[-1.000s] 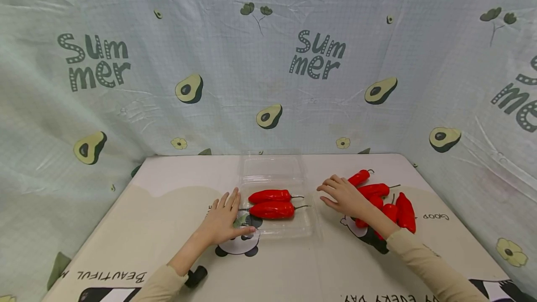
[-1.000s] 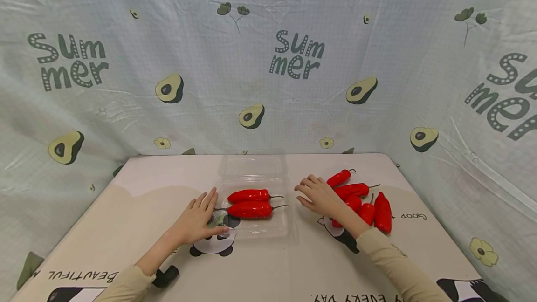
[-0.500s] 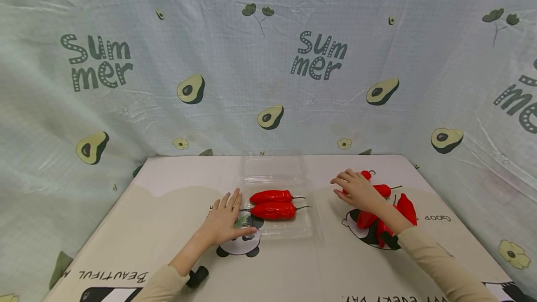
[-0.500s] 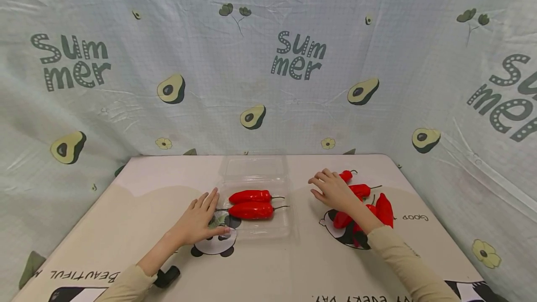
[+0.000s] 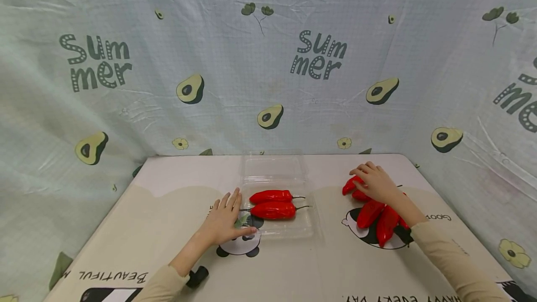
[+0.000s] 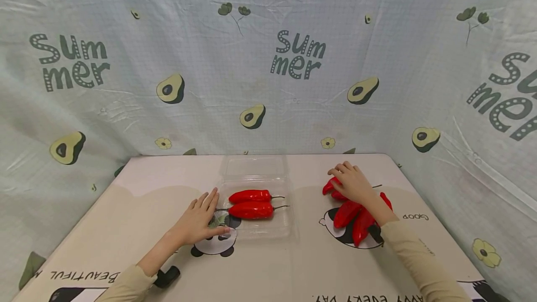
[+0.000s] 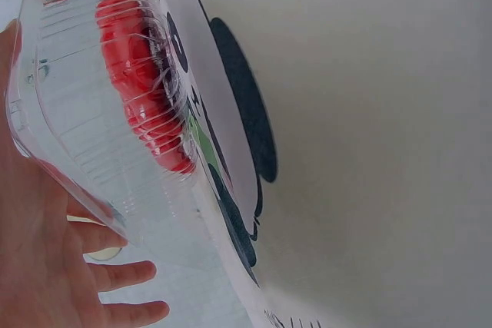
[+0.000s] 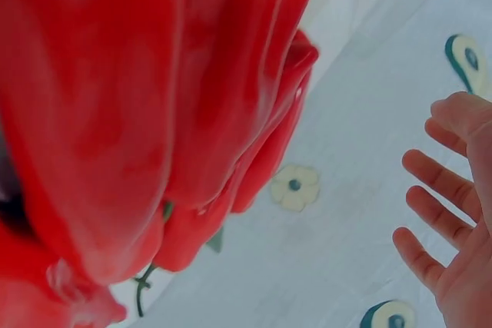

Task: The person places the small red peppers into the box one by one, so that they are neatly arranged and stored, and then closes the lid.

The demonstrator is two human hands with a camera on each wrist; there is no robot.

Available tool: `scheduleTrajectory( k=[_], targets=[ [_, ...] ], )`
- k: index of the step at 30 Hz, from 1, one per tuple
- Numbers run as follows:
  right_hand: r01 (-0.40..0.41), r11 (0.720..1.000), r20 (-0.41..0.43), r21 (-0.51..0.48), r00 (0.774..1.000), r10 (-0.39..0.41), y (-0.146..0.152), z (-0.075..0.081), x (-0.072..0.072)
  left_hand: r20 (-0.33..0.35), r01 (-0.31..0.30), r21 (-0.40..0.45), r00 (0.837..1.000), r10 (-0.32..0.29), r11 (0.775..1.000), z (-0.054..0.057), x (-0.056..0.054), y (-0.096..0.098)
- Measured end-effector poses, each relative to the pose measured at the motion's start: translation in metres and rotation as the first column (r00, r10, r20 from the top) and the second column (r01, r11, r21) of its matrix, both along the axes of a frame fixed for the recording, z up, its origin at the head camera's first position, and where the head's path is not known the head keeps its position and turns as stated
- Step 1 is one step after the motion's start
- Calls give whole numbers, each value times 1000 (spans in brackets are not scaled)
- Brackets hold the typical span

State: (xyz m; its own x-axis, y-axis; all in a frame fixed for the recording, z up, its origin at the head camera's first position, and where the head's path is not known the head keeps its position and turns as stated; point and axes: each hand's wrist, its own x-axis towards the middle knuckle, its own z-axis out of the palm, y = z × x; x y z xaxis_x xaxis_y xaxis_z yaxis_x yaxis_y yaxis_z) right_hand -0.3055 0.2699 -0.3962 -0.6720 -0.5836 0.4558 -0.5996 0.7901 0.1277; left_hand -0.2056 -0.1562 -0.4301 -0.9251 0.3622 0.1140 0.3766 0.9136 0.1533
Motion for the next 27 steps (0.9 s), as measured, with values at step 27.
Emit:
scheduleTrajectory(
  k=[27],
  targets=[
    [152,984,136,96,977,-164,43,-2,-30,-9,2,-5,1000,-2,1000,-1,-1,0]
  ],
)
